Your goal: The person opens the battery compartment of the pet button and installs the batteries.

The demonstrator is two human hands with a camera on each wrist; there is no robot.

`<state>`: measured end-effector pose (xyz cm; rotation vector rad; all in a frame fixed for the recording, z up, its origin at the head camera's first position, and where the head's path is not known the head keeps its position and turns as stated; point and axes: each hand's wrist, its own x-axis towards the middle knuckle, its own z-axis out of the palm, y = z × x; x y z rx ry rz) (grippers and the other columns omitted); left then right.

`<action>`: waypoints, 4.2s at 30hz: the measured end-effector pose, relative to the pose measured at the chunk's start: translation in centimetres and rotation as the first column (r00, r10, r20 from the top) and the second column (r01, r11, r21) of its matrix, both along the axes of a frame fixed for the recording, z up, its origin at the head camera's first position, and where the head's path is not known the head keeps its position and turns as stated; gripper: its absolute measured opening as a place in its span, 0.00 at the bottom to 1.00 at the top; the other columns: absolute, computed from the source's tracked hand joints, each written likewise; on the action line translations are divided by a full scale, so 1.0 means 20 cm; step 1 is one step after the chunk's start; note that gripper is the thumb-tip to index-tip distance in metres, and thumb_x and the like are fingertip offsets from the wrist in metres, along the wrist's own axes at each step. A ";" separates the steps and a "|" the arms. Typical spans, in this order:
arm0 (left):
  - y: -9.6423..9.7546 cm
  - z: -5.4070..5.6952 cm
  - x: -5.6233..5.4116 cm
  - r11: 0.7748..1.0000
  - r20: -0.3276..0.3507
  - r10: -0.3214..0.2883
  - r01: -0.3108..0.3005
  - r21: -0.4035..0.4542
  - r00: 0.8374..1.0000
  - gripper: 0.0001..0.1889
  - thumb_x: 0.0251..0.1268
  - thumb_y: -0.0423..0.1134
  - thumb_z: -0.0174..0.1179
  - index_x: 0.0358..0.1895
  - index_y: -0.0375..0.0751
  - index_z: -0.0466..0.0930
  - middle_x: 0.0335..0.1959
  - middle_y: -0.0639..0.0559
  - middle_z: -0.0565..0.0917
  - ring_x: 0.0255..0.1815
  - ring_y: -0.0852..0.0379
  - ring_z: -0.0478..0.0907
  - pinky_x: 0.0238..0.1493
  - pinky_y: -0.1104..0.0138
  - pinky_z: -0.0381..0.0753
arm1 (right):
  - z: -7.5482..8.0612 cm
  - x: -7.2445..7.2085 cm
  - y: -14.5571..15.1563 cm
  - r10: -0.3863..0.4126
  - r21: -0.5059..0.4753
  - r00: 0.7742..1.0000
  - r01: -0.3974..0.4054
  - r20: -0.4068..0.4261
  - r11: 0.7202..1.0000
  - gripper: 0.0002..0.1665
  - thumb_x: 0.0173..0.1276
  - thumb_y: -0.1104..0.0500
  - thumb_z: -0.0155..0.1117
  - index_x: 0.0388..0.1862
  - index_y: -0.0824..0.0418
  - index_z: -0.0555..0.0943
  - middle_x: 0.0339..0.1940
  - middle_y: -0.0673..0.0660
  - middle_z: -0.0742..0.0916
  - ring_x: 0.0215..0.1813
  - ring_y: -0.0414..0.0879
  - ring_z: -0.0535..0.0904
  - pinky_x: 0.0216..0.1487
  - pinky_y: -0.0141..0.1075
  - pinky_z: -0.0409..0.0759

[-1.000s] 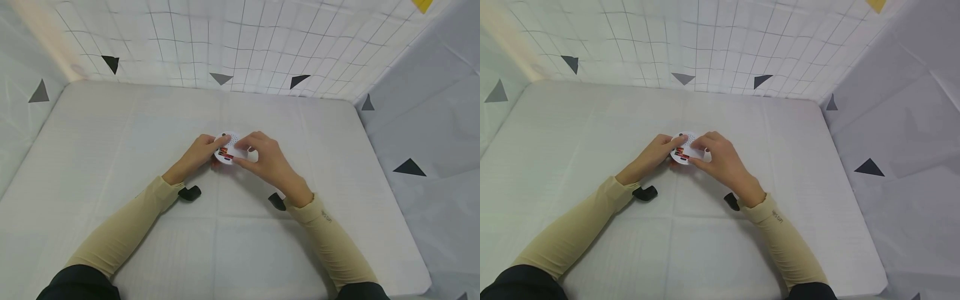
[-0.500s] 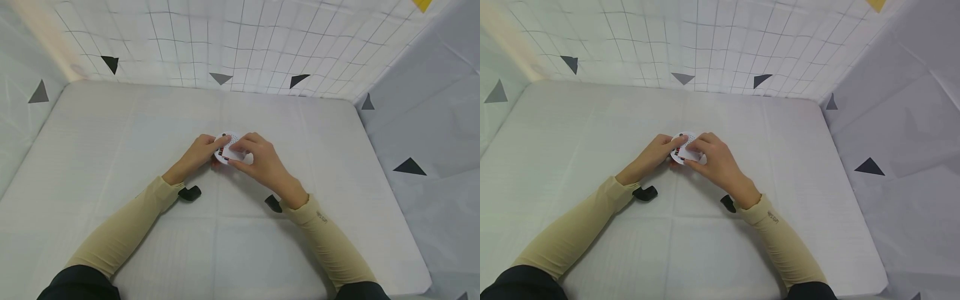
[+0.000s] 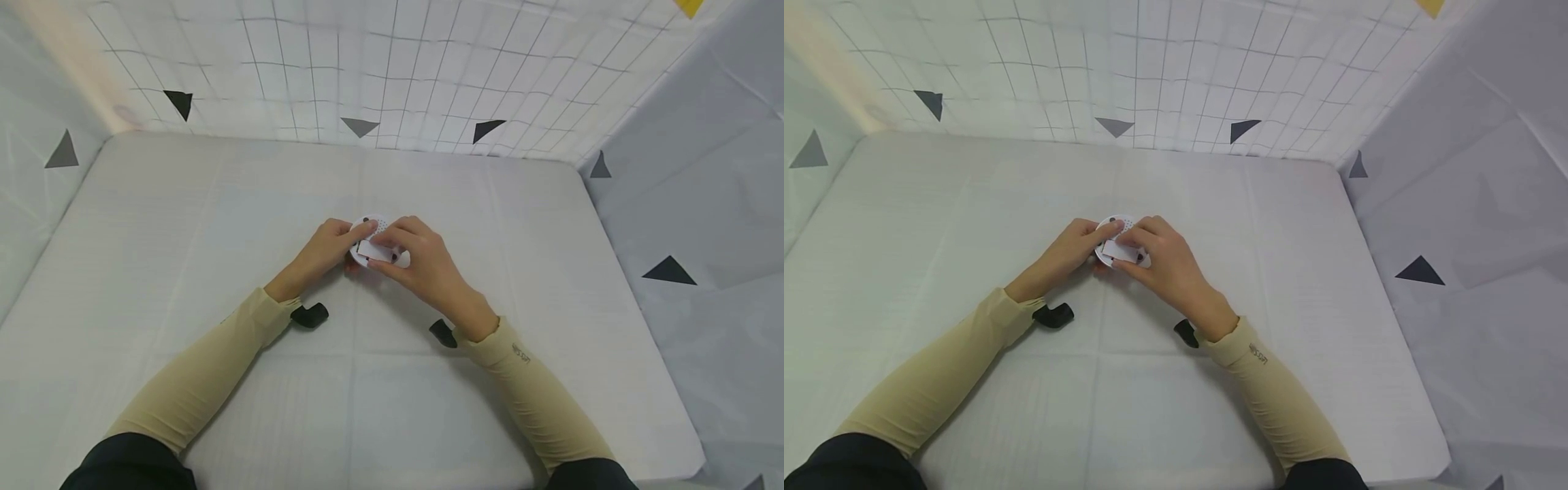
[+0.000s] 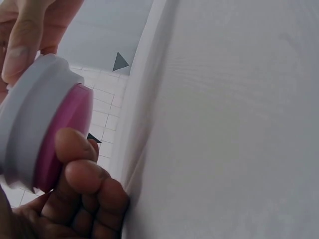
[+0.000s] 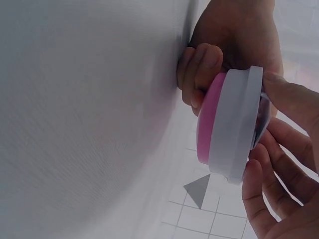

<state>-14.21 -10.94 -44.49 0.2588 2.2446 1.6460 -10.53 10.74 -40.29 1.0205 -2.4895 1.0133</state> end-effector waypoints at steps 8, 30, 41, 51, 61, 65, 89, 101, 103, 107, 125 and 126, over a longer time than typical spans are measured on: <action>0.00 0.00 0.00 1.000 -0.021 -0.010 0.010 -0.020 1.000 0.33 0.75 0.67 0.56 0.26 0.40 0.85 0.17 0.45 0.81 0.19 0.50 0.76 0.31 0.62 0.75 | -0.01 0.00 -0.01 -0.017 -0.011 1.000 0.017 0.003 1.000 0.19 0.58 0.57 0.85 0.45 0.63 0.88 0.41 0.55 0.85 0.44 0.47 0.79 0.45 0.37 0.82; 0.00 0.00 0.00 1.000 -0.030 -0.013 0.012 -0.023 0.999 0.33 0.76 0.67 0.55 0.28 0.40 0.86 0.17 0.44 0.81 0.20 0.50 0.76 0.34 0.63 0.72 | -0.02 0.00 -0.01 -0.025 -0.069 1.000 0.025 0.008 0.997 0.18 0.57 0.58 0.86 0.42 0.63 0.88 0.39 0.55 0.86 0.43 0.46 0.81 0.43 0.37 0.83; 0.00 0.00 0.00 1.000 0.000 -0.011 0.011 -0.011 1.000 0.32 0.77 0.66 0.55 0.30 0.39 0.86 0.17 0.45 0.81 0.20 0.50 0.75 0.31 0.63 0.74 | -0.04 -0.02 0.00 -0.142 -0.079 0.989 0.145 0.033 0.986 0.29 0.54 0.53 0.89 0.50 0.64 0.86 0.48 0.58 0.85 0.53 0.52 0.77 0.48 0.45 0.83; 0.00 0.01 0.00 1.000 0.003 -0.009 0.009 -0.018 1.000 0.31 0.77 0.66 0.55 0.32 0.40 0.87 0.18 0.46 0.81 0.21 0.51 0.75 0.32 0.64 0.73 | -0.03 -0.04 0.02 -0.178 0.014 0.943 0.181 0.282 0.983 0.43 0.59 0.50 0.85 0.69 0.63 0.77 0.60 0.59 0.84 0.60 0.51 0.81 0.52 0.44 0.86; 0.01 0.01 0.00 0.999 0.003 0.008 -0.008 -0.032 1.000 0.31 0.77 0.66 0.55 0.32 0.40 0.85 0.18 0.48 0.80 0.20 0.53 0.75 0.31 0.65 0.74 | -0.06 -0.05 0.02 -0.177 0.032 0.893 0.180 0.414 0.983 0.37 0.62 0.46 0.83 0.66 0.58 0.79 0.52 0.55 0.89 0.47 0.49 0.87 0.48 0.45 0.87; 0.01 0.01 0.00 1.000 0.006 0.007 -0.006 -0.023 1.000 0.30 0.77 0.65 0.56 0.31 0.39 0.85 0.17 0.48 0.80 0.19 0.53 0.74 0.30 0.65 0.73 | -0.07 -0.06 0.04 -0.170 0.049 0.873 0.166 0.457 0.985 0.35 0.65 0.45 0.80 0.65 0.57 0.80 0.52 0.54 0.88 0.48 0.49 0.88 0.47 0.43 0.87; 0.02 0.01 0.00 1.000 0.022 -0.009 0.009 0.008 1.000 0.29 0.78 0.65 0.55 0.36 0.40 0.86 0.19 0.51 0.80 0.20 0.52 0.75 0.29 0.65 0.74 | -0.09 -0.10 0.09 0.035 -0.168 0.678 0.132 0.734 0.977 0.24 0.79 0.48 0.66 0.65 0.59 0.79 0.57 0.57 0.87 0.57 0.52 0.86 0.52 0.42 0.88; 0.02 0.01 0.01 1.000 0.040 -0.002 0.001 0.026 0.999 0.33 0.78 0.69 0.50 0.38 0.40 0.86 0.20 0.50 0.80 0.22 0.52 0.75 0.31 0.65 0.75 | -0.10 -0.10 0.10 0.052 -0.205 0.692 0.141 0.720 0.968 0.24 0.77 0.48 0.68 0.65 0.56 0.78 0.56 0.58 0.86 0.56 0.53 0.88 0.52 0.43 0.88; 0.02 0.00 0.01 0.999 0.043 -0.001 -0.001 0.050 0.999 0.34 0.79 0.69 0.48 0.38 0.40 0.86 0.20 0.49 0.80 0.21 0.52 0.75 0.30 0.64 0.75 | -0.10 -0.09 0.10 0.048 -0.212 0.700 0.150 0.712 0.966 0.23 0.77 0.49 0.68 0.65 0.55 0.78 0.56 0.59 0.86 0.54 0.53 0.89 0.52 0.43 0.88; 0.02 0.00 0.01 0.994 0.046 -0.006 0.001 0.108 0.999 0.40 0.79 0.73 0.43 0.35 0.38 0.85 0.18 0.44 0.80 0.19 0.50 0.75 0.29 0.64 0.75 | -0.08 -0.09 0.10 0.044 -0.244 0.731 0.170 0.682 0.955 0.23 0.76 0.52 0.70 0.66 0.54 0.77 0.54 0.60 0.86 0.47 0.53 0.91 0.48 0.44 0.89; 0.02 -0.01 0.01 0.984 0.051 -0.034 0.025 0.176 0.998 0.39 0.80 0.72 0.41 0.43 0.38 0.86 0.21 0.43 0.84 0.19 0.52 0.76 0.30 0.64 0.77 | -0.08 -0.08 0.11 -0.030 -0.206 0.833 0.171 0.552 0.963 0.26 0.73 0.55 0.73 0.67 0.52 0.77 0.54 0.60 0.88 0.48 0.55 0.89 0.51 0.46 0.88; 0.02 -0.01 0.01 0.983 0.051 -0.038 0.028 0.181 0.998 0.38 0.80 0.71 0.42 0.44 0.38 0.86 0.21 0.43 0.85 0.19 0.52 0.76 0.29 0.64 0.77 | -0.08 -0.08 0.10 -0.032 -0.204 0.836 0.171 0.549 0.964 0.26 0.73 0.55 0.73 0.67 0.51 0.77 0.54 0.60 0.88 0.48 0.55 0.89 0.51 0.46 0.88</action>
